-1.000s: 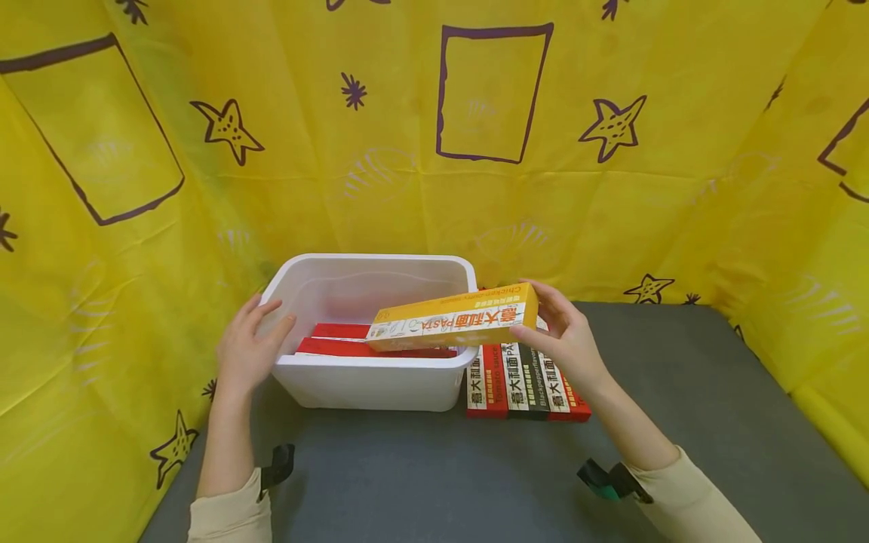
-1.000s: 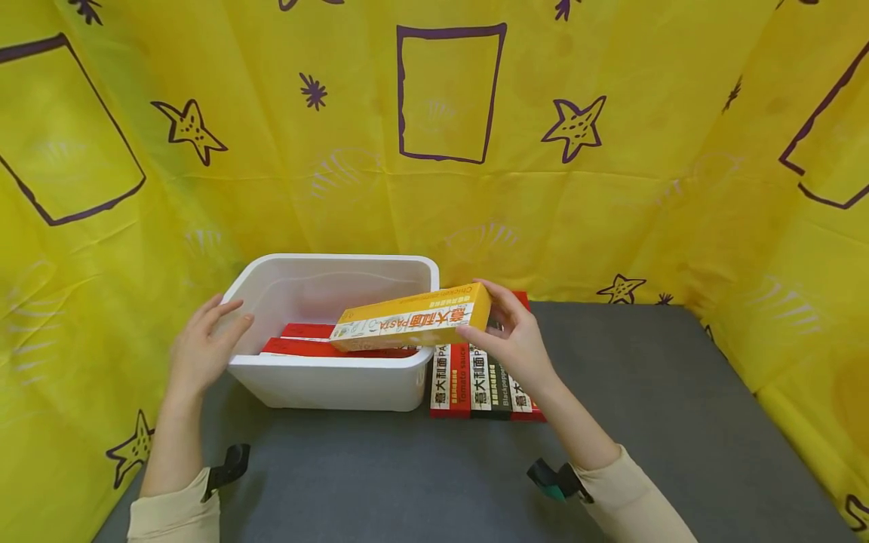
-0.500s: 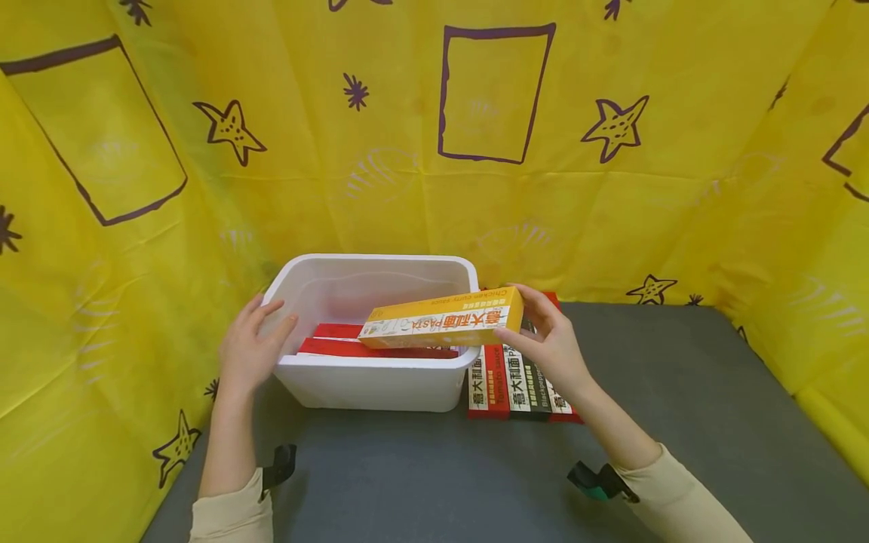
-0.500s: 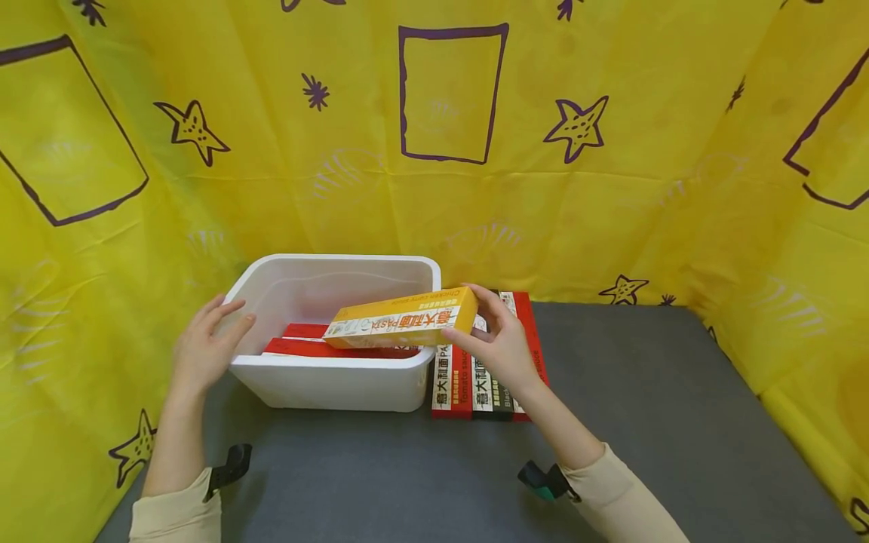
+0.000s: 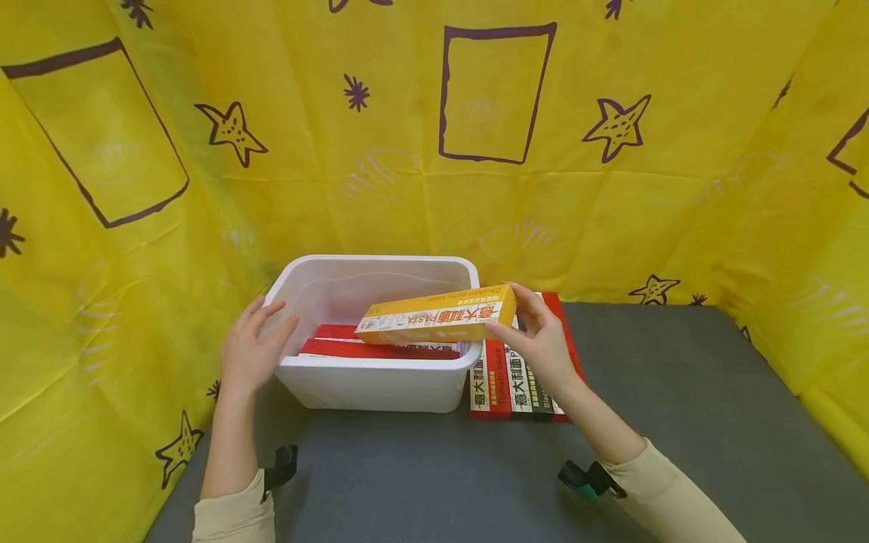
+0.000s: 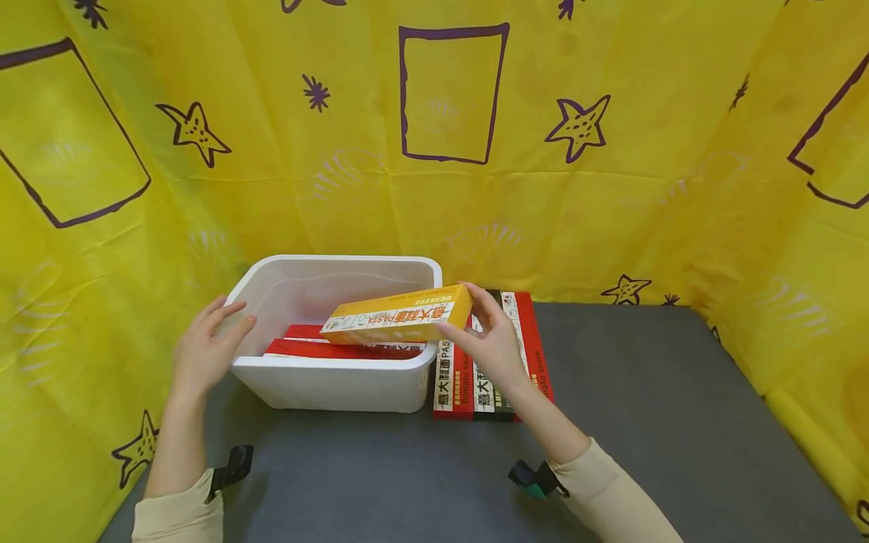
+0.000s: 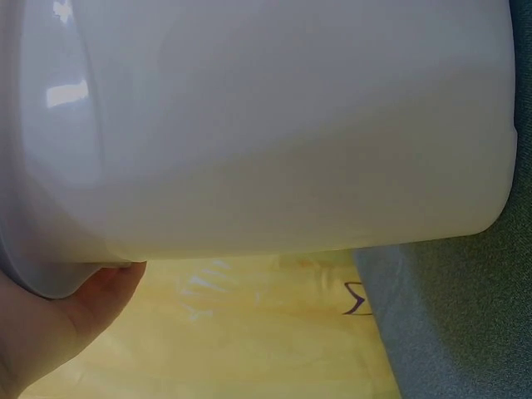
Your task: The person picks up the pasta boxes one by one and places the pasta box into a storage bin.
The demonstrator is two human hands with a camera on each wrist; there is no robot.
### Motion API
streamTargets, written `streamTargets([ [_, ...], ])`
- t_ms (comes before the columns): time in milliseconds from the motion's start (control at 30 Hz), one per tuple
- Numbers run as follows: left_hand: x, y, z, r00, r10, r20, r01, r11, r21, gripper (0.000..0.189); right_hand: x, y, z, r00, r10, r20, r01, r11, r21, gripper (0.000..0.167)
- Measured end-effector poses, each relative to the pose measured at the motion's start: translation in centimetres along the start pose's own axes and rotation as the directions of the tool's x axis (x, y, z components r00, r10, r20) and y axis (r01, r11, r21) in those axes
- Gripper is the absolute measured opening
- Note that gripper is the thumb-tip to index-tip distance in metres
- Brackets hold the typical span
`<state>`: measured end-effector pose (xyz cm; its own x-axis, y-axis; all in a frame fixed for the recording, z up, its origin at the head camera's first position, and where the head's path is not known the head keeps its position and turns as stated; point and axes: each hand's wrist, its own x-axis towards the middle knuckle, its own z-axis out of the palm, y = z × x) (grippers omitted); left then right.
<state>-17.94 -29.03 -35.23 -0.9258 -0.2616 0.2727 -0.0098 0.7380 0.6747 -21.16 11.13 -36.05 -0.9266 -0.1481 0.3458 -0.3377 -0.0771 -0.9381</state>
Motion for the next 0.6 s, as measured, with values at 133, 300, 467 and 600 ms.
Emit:
streamTargets([
  [133,0.0,0.1,0.0,1.0,-0.003,0.0,0.003,1.0,-0.003,0.055,0.2,0.3,0.5,1.0,-0.01,0.008,0.01,1.0,0.016,0.064],
  [300,0.0,0.1,0.1,1.0,-0.01,0.0,0.01,1.0,-0.008,0.055,0.5,0.4,1.2,0.998,-0.005,0.057,0.002,0.999,0.046,0.068],
  [467,0.0,0.1,0.1,1.0,-0.011,0.001,0.011,1.0,0.002,0.056,1.0,0.4,1.4,0.998,0.034,0.056,-0.033,0.999,-0.014,0.071],
  [600,0.0,0.0,0.0,1.0,-0.018,0.006,0.018,1.0,0.003,0.057,1.7,0.4,1.6,0.999,0.031,0.037,-0.026,0.992,-0.127,0.072],
])
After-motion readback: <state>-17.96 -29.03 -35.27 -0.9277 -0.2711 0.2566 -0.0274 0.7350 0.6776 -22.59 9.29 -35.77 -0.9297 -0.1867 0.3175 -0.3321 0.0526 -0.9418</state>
